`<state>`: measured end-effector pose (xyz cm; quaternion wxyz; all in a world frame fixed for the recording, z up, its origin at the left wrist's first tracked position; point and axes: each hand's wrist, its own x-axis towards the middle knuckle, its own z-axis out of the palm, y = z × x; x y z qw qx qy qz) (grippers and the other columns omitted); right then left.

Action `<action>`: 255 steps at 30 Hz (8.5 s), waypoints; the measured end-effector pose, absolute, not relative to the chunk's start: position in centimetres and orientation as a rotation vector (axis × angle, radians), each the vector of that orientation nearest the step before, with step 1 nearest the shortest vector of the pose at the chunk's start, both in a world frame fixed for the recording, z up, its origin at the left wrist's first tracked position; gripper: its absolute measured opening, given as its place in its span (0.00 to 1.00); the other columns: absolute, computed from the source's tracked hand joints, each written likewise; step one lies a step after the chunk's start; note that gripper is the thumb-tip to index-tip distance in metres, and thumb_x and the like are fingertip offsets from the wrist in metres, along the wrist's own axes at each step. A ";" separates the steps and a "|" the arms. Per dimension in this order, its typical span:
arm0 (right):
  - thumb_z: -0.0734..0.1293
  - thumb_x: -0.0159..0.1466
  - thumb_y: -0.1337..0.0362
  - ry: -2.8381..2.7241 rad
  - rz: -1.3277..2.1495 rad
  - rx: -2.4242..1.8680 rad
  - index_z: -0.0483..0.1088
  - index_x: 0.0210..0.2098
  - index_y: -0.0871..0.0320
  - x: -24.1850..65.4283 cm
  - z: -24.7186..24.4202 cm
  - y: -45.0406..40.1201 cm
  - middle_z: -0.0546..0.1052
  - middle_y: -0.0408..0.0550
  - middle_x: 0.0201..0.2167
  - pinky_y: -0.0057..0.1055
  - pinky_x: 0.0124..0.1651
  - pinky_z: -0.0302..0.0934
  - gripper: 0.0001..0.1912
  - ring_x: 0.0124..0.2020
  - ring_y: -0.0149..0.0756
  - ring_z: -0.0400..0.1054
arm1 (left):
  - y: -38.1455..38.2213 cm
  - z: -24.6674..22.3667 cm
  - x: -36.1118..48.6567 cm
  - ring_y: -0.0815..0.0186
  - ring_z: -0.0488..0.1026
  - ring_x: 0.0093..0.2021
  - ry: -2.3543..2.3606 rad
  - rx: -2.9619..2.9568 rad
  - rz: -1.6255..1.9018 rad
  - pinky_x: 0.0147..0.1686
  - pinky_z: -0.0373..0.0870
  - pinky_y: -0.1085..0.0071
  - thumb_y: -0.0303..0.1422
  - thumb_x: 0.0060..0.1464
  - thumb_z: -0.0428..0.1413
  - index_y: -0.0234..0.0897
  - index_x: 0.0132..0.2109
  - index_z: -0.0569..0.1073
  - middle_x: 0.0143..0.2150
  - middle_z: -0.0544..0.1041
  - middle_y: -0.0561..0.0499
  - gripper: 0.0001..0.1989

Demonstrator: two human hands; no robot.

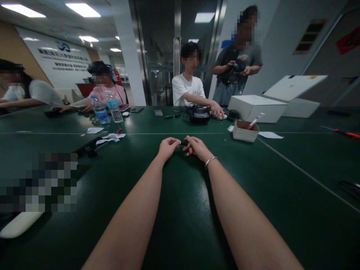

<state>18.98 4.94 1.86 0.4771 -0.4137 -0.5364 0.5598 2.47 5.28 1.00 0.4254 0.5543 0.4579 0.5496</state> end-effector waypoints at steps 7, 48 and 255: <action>0.70 0.58 0.67 -1.283 1.428 -0.923 0.62 0.49 0.51 19.1 2.2 4.7 0.73 0.40 0.34 0.28 0.26 0.73 0.21 0.17 0.22 0.66 | 5.0 1.4 2.5 0.69 0.71 0.27 1.166 1.347 1.395 0.30 0.65 0.72 0.34 0.44 0.63 0.33 0.31 0.74 0.25 0.75 0.51 0.09; 0.65 0.62 0.73 -1.267 1.435 -0.934 0.66 0.45 0.56 19.1 2.0 5.0 0.74 0.40 0.29 0.28 0.24 0.72 0.13 0.13 0.21 0.62 | 5.7 0.6 2.3 0.68 0.72 0.29 1.143 1.348 1.400 0.32 0.67 0.70 0.36 0.45 0.64 0.33 0.32 0.74 0.27 0.76 0.50 0.11; 0.71 0.59 0.63 -1.386 1.392 -0.860 0.68 0.42 0.59 19.6 0.1 5.8 0.79 0.43 0.27 0.23 0.22 0.67 0.13 0.14 0.20 0.62 | 5.5 -0.3 2.0 0.69 0.68 0.25 1.318 1.704 1.167 0.28 0.63 0.72 0.48 0.56 0.50 0.36 0.32 0.73 0.24 0.73 0.52 0.19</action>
